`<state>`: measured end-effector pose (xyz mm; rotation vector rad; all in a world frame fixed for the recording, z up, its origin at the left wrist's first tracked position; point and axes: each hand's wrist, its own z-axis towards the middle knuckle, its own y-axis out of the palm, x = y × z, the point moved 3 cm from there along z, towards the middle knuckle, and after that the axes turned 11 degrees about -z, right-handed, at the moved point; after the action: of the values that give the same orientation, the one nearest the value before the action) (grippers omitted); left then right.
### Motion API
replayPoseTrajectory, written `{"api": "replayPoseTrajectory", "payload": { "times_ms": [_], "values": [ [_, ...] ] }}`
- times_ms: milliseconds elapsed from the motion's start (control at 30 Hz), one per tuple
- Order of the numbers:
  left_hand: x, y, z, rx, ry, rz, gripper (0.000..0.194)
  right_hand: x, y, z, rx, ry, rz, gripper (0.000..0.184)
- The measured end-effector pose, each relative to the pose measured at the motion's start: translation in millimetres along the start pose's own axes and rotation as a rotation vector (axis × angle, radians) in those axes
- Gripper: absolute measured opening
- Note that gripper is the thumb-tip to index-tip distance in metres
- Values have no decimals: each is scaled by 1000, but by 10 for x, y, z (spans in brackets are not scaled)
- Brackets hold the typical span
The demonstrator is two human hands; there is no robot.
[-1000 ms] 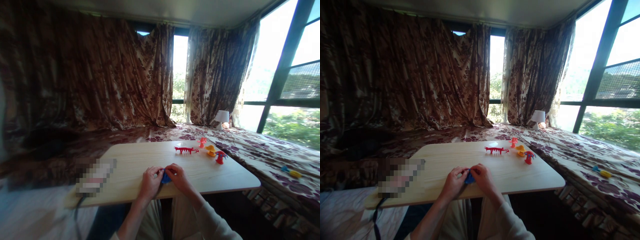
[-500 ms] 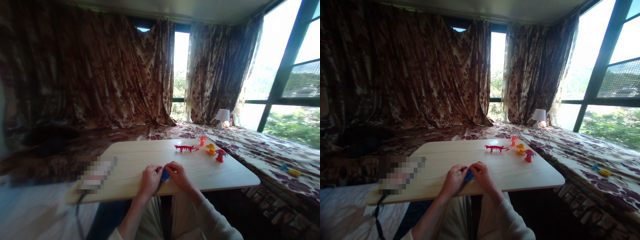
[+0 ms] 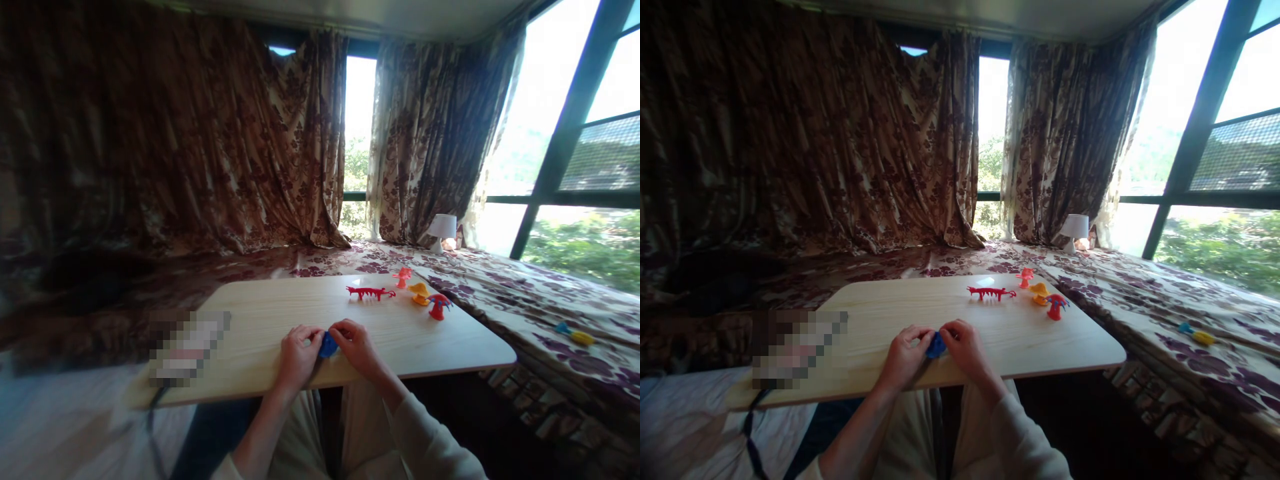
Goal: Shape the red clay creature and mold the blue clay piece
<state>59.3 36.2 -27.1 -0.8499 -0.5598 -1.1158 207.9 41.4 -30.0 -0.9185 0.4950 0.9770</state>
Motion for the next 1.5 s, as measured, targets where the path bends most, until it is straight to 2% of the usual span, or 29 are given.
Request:
{"api": "replayPoseTrajectory", "payload": {
  "times_ms": [200, 400, 633, 833, 1033, 1367, 1500],
  "values": [
    [-61, -17, -11, 17, -47, -10, 17, -30, -15, 1, 0, 12, -43, 19],
    [-102, 38, -15, -53, -71, -28, 20, -43, -29, -3, 3, -7, -67, 20],
    [-115, 24, -10, -35, -112, -26, 23, -44, -34, -5, -11, 6, -68, 19],
    [-85, 40, -18, -58, -136, -19, 21, -50, -33, -5, -25, -8, -86, 21],
    [-49, 14, -15, 6, -154, -8, 14, -58, -27, -17, -6, -29, -152, 11],
    [-33, 4, -19, 13, -157, 11, 18, -29, -11, -18, 35, -17, -153, 9],
    [32, -8, 4, -25, -133, -51, 25, 61, -20, -5, 79, 21, -114, 16]
  ]
}}
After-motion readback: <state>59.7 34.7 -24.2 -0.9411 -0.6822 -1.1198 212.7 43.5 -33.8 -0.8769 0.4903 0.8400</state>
